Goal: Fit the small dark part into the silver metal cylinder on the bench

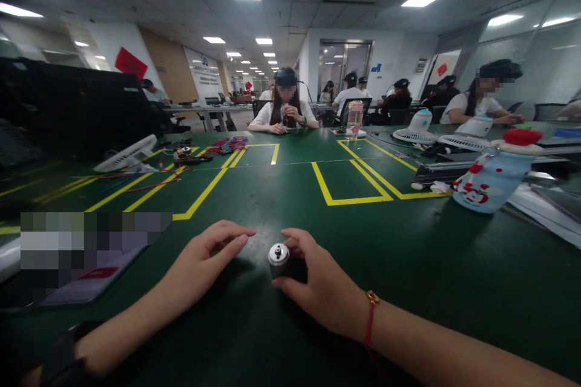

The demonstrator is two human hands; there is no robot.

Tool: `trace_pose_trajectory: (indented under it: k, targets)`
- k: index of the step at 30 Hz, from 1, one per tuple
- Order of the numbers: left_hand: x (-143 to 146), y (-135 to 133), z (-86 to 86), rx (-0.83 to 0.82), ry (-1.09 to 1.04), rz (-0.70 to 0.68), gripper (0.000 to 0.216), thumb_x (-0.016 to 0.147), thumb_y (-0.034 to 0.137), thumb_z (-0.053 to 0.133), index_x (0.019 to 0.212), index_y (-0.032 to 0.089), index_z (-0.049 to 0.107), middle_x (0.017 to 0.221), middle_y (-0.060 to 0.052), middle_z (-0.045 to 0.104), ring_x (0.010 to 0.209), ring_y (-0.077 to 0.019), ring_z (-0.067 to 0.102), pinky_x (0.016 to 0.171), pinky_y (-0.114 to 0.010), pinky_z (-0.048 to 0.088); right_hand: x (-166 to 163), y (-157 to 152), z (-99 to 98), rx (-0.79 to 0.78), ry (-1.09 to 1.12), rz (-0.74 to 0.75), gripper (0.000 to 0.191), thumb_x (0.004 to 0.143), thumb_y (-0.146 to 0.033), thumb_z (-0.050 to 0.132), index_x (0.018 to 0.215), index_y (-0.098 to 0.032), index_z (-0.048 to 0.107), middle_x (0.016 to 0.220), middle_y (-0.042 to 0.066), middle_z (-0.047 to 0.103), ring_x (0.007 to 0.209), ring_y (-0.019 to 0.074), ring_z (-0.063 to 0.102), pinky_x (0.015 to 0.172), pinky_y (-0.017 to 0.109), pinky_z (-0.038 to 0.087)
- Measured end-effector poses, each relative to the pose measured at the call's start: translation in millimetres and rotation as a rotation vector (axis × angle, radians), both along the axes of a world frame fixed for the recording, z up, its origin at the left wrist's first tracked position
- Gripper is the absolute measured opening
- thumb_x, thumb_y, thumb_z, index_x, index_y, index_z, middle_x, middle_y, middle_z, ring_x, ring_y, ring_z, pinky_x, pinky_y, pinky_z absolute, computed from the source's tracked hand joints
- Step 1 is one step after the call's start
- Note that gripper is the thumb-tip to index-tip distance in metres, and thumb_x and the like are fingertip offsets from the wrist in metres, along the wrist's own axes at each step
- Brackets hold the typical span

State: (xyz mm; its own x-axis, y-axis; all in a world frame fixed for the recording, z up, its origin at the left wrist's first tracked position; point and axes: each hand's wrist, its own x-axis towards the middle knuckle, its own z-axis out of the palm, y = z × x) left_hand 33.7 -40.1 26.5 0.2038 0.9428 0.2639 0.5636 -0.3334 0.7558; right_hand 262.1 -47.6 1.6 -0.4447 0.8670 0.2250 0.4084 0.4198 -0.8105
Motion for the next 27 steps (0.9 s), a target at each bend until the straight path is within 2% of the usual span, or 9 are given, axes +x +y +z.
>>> trace_pose_trajectory:
  k: [2,5,9,13,16,20,24,27]
  targets:
    - [15.5,-5.3,8.7,-0.003,0.016,-0.091,0.023,0.086,0.036,0.050,0.099,0.028,0.068,0.098,-0.002,0.060,0.089,-0.0184,0.056,0.074,-0.029,0.043,-0.8,2.5,-2.9,-0.030,0.024,0.009,0.065,0.075,-0.024,0.065,0.130,-0.026,0.031,0.114,0.001,0.058,0.104,0.0114,0.055,0.096,0.031,0.043]
    - [34.8,-7.8,18.3,0.017,0.028,-0.155,0.018,0.084,0.032,0.055,0.091,0.027,0.071,0.093,-0.002,0.059,0.089,-0.0172,0.055,0.079,-0.029,0.042,-2.9,3.8,-3.7,-0.043,0.039,0.026,0.063,0.075,-0.022,0.064,0.129,-0.026,0.031,0.113,0.001,0.058,0.103,0.0106,0.055,0.094,0.030,0.044]
    - [38.6,-4.2,23.1,0.040,-0.026,-0.090,0.017,0.083,0.032,0.056,0.086,0.025,0.071,0.089,-0.002,0.059,0.082,-0.0162,0.055,0.071,-0.028,0.042,-2.5,1.3,-0.3,0.012,0.020,0.002,0.059,0.076,-0.022,0.062,0.128,-0.026,0.034,0.114,0.001,0.058,0.103,0.0106,0.055,0.093,0.028,0.044]
    - [25.7,-3.4,15.1,-0.004,-0.027,0.013,0.019,0.080,0.039,0.060,0.088,0.026,0.071,0.084,-0.001,0.058,0.074,-0.0157,0.054,0.065,-0.028,0.040,1.3,-0.7,4.9,0.141,-0.060,-0.052,0.043,0.076,-0.020,0.060,0.117,-0.027,0.048,0.114,0.000,0.057,0.102,0.0115,0.053,0.092,0.028,0.043]
    - [23.5,-5.7,-0.8,-0.063,0.061,-0.032,0.015,0.077,0.038,0.063,0.083,0.028,0.073,0.082,-0.001,0.059,0.079,-0.0180,0.055,0.070,-0.030,0.040,3.7,-0.7,6.0,0.155,-0.064,-0.062,0.040,0.074,-0.019,0.060,0.112,-0.025,0.051,0.110,0.000,0.058,0.099,0.0118,0.054,0.089,0.027,0.044]
    - [33.6,-8.8,-17.3,-0.046,0.219,-0.025,0.011,0.075,0.038,0.065,0.079,0.032,0.072,0.082,0.000,0.062,0.087,-0.0217,0.056,0.074,-0.034,0.038,4.0,-2.4,5.1,0.141,-0.064,-0.077,0.040,0.075,-0.021,0.060,0.113,-0.024,0.051,0.110,0.001,0.058,0.098,0.0120,0.055,0.087,0.027,0.045]
    - [34.2,-7.1,-15.3,-0.053,0.239,-0.016,0.016,0.073,0.041,0.066,0.086,0.033,0.072,0.084,0.000,0.063,0.087,-0.0223,0.056,0.073,-0.034,0.038,9.3,1.0,12.6,0.147,-0.094,-0.121,0.037,0.074,-0.026,0.061,0.110,-0.023,0.052,0.106,0.001,0.060,0.095,0.0129,0.057,0.085,0.028,0.046]
    - [18.5,-0.7,-7.0,-0.122,0.090,0.003,0.029,0.078,0.045,0.059,0.097,0.027,0.069,0.088,-0.002,0.063,0.078,-0.0194,0.056,0.069,-0.031,0.040,32.7,18.3,25.1,0.165,-0.177,-0.326,0.035,0.073,-0.031,0.060,0.105,-0.020,0.053,0.099,0.004,0.062,0.086,0.0151,0.059,0.078,0.029,0.048]
